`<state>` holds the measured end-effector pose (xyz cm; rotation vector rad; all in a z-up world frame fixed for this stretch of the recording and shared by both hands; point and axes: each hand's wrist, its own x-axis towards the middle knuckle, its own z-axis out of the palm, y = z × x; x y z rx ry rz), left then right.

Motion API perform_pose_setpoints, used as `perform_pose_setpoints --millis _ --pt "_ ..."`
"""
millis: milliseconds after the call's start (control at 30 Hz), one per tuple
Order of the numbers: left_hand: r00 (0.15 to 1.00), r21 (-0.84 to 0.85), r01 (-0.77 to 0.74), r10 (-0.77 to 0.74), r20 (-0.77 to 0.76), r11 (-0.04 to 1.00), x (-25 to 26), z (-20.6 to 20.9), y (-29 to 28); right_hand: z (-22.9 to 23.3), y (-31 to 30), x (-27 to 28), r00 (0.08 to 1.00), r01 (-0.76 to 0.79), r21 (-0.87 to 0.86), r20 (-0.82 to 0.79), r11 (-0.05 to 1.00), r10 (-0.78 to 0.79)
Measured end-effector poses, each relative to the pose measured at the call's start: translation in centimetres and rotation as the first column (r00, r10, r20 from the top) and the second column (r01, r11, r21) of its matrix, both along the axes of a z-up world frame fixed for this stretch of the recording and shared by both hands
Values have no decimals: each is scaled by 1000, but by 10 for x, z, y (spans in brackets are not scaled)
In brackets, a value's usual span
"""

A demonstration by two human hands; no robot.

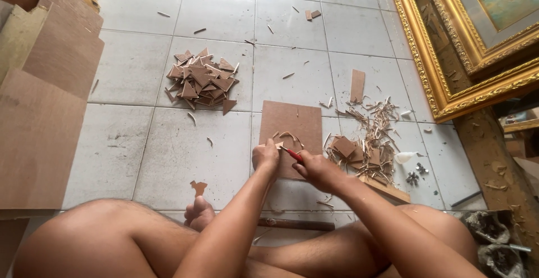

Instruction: The person is sitting on the floor using a utility knife to carve and cut small pieces of thin wood or cardboard.

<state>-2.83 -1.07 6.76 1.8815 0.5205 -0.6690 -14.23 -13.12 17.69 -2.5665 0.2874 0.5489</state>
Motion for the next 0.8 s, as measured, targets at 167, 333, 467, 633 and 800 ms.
perform_pose_setpoints --millis 167,333,467,633,800 --pt "1000 -9 -1 1 11 1000 -5 16 1 -14 0 -3 999 36 -40 -14 999 -36" --pt "1000 -14 -22 22 19 1000 -2 -2 -2 -16 12 -1 996 -56 -316 -79 947 33" --pt "1000 -1 16 -16 12 1000 2 1 -1 -25 10 8 993 -25 -258 -120 966 -7" --pt "1000 -6 14 -14 27 1000 3 -29 -11 -28 0 17 987 -32 -246 -161 969 -8" --pt "999 -10 -4 5 47 1000 0 -8 -9 -3 -4 27 992 3 -177 -125 984 -26"
